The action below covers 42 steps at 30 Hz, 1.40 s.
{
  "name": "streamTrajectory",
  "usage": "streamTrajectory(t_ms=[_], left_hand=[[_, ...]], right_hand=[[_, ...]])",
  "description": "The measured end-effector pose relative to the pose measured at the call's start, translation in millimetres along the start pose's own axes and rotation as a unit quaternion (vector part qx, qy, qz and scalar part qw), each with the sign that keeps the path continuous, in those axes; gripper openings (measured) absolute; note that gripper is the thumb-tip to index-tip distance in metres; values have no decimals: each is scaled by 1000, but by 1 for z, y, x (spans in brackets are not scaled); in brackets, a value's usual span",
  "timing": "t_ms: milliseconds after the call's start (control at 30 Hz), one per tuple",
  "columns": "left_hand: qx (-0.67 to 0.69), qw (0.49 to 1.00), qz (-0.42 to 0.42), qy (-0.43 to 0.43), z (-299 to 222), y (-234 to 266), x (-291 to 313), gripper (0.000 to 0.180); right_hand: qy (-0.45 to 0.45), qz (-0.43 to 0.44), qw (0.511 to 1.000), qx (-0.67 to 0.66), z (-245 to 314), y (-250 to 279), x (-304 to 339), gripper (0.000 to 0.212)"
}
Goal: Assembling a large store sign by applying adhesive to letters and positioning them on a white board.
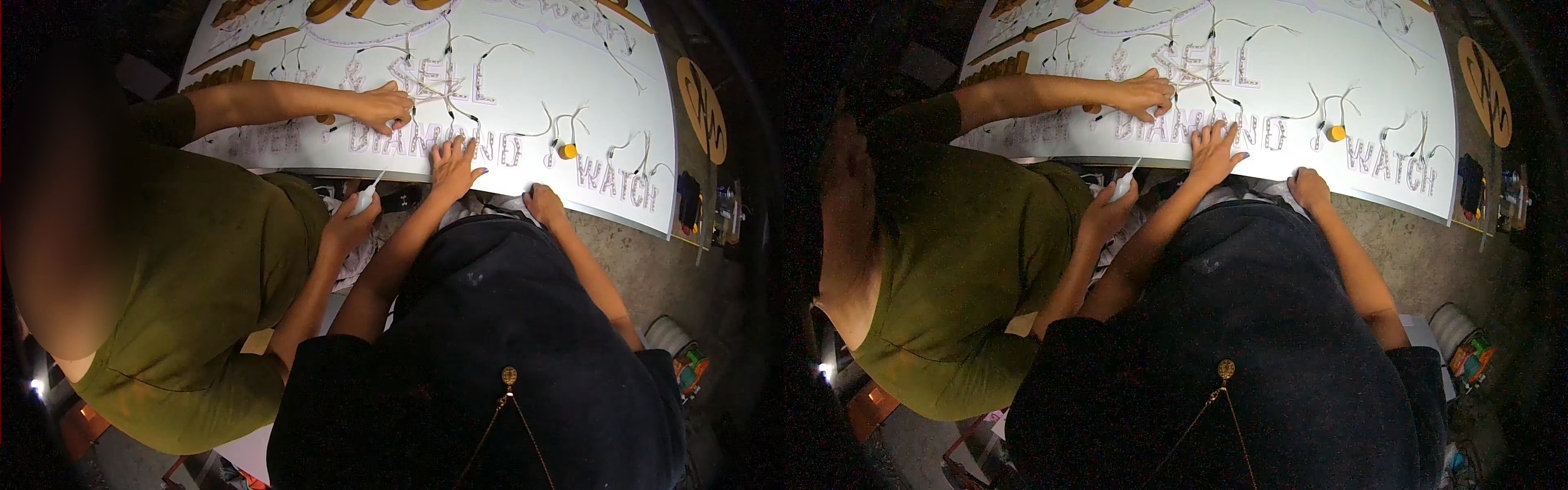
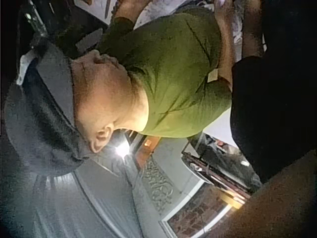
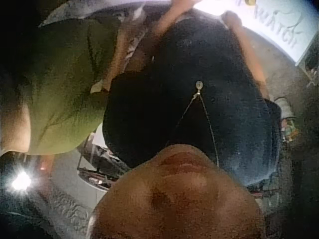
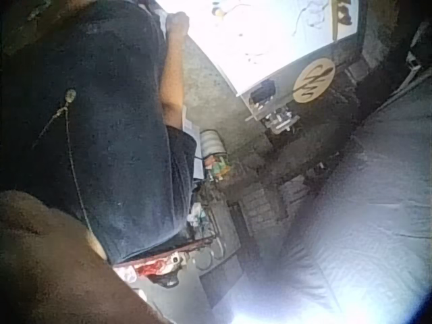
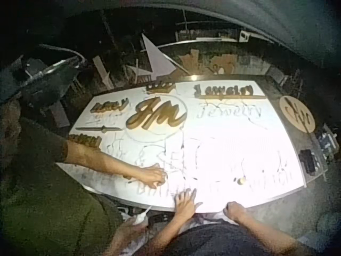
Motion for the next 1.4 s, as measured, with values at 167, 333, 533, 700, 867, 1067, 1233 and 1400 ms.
streamTrajectory(t_ms=[167,333,533,700,867,1067,1233,1400], left_hand=[[3,1000,-7,0,1,0,1,64],[2,1000,-3,-1,2,-1,0,65],[5,1000,5,8,5,-4,1,63],[4,1000,15,3,4,-4,0,62],[25,999,29,2,4,-4,-1,60],[13,1000,23,2,5,-4,-2,60],[3,1000,18,4,7,-5,-1,64],[-1,1000,15,13,5,-3,0,69]], right_hand=[[-1,1,1000,0,1,1,1,39],[0,-1,1000,-1,-1,0,0,39],[4,-3,1000,1,-4,-3,-3,41],[13,-39,999,-11,-7,-5,-4,36],[9,-38,999,-10,-8,-7,-4,36],[7,-30,999,-10,-6,-5,-4,37],[11,-36,999,-7,-4,-2,-2,37],[12,-33,999,-3,-4,-3,-3,37]])
Point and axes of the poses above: each hand's wrist, its own x-axis away from the middle knuckle, its own y-axis out of the back of the hand, z = x × y, the point moved 9 cm from there along -x, towards the middle knuckle, and after that the axes turned 4 degrees about y, right-handed, at the moved point
